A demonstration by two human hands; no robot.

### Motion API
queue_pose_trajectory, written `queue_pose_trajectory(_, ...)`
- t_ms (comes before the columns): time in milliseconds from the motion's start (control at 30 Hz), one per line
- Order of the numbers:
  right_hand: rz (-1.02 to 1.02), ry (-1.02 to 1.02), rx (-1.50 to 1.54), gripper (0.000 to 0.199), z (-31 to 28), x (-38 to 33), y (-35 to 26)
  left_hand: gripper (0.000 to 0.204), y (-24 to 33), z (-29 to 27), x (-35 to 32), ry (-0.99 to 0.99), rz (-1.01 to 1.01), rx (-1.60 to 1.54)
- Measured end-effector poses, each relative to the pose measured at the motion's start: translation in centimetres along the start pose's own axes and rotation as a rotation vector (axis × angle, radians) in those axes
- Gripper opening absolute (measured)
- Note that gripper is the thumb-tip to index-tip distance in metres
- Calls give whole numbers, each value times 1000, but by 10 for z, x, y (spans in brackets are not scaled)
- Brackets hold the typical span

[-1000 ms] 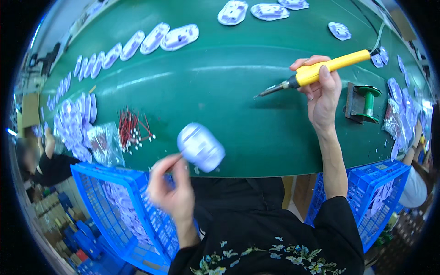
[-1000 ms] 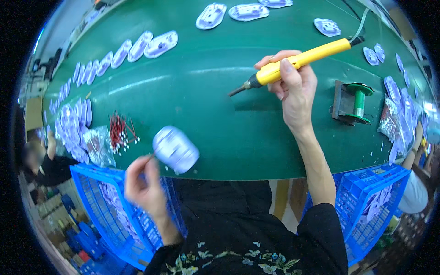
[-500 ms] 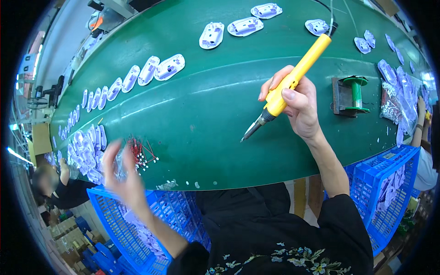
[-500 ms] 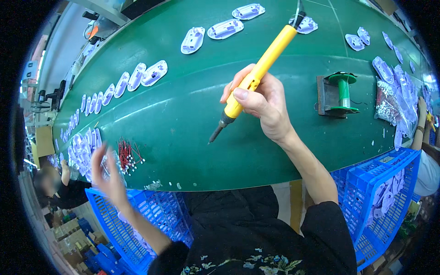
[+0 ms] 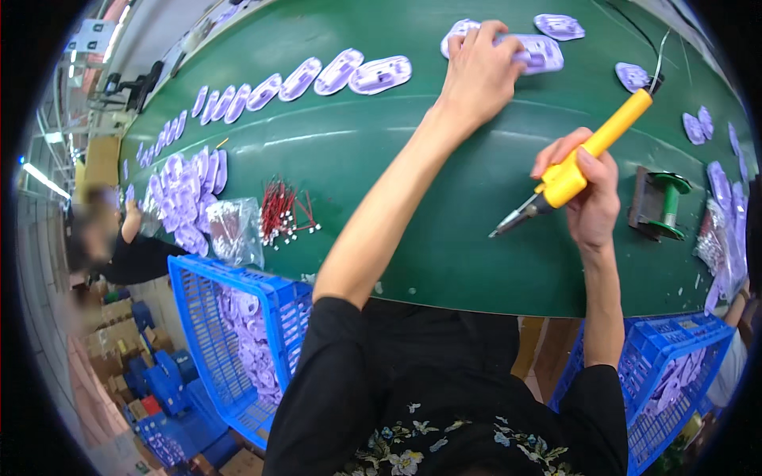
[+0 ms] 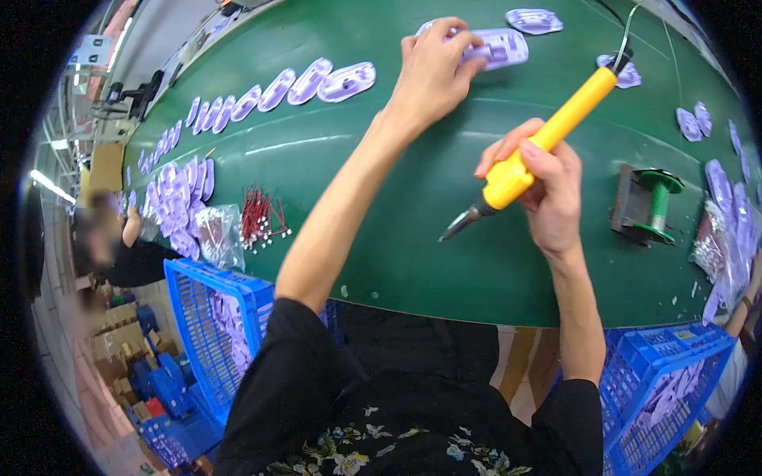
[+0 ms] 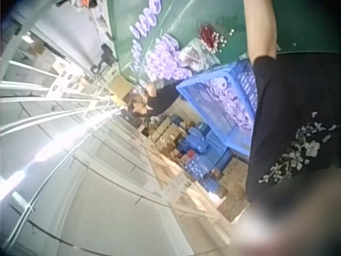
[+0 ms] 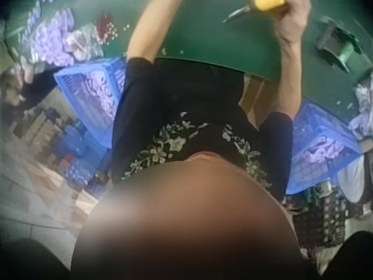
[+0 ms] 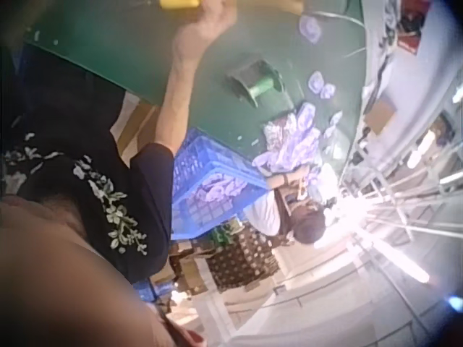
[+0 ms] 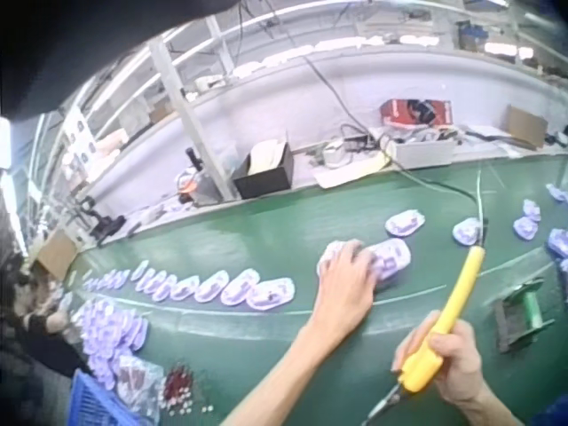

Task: Soldering wires into plastic component housings at a factory workstation.

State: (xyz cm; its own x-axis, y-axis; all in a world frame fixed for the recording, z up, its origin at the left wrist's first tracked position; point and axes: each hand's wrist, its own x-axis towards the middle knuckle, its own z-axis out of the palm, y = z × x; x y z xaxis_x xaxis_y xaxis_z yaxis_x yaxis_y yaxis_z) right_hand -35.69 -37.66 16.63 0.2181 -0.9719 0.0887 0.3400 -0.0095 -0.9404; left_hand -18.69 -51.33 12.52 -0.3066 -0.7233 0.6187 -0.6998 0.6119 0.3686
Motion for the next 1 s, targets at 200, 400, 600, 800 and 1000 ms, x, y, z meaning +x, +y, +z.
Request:
queue_pose_trajectory(200,-8,-49,36,31,4,2,-3,29,42,-127,-130,-272,-240,47)
queue_pose_trajectory(400,-8,47,-22,32,1,5,16,38,48,-183,-196,7,-557,356)
queue_pose_trajectory(600,30,41,-17,32,5,7,18,23,24,-213,-243,-27,-912,649)
queue_pose_trajectory(800,47,8,-58,31,12,5,25,10,35,-214,-230,52,-759,389)
queue_pose_trajectory(1000,48,35,-70,29,28,3,37,8,49,-213,-224,-9,-728,363)
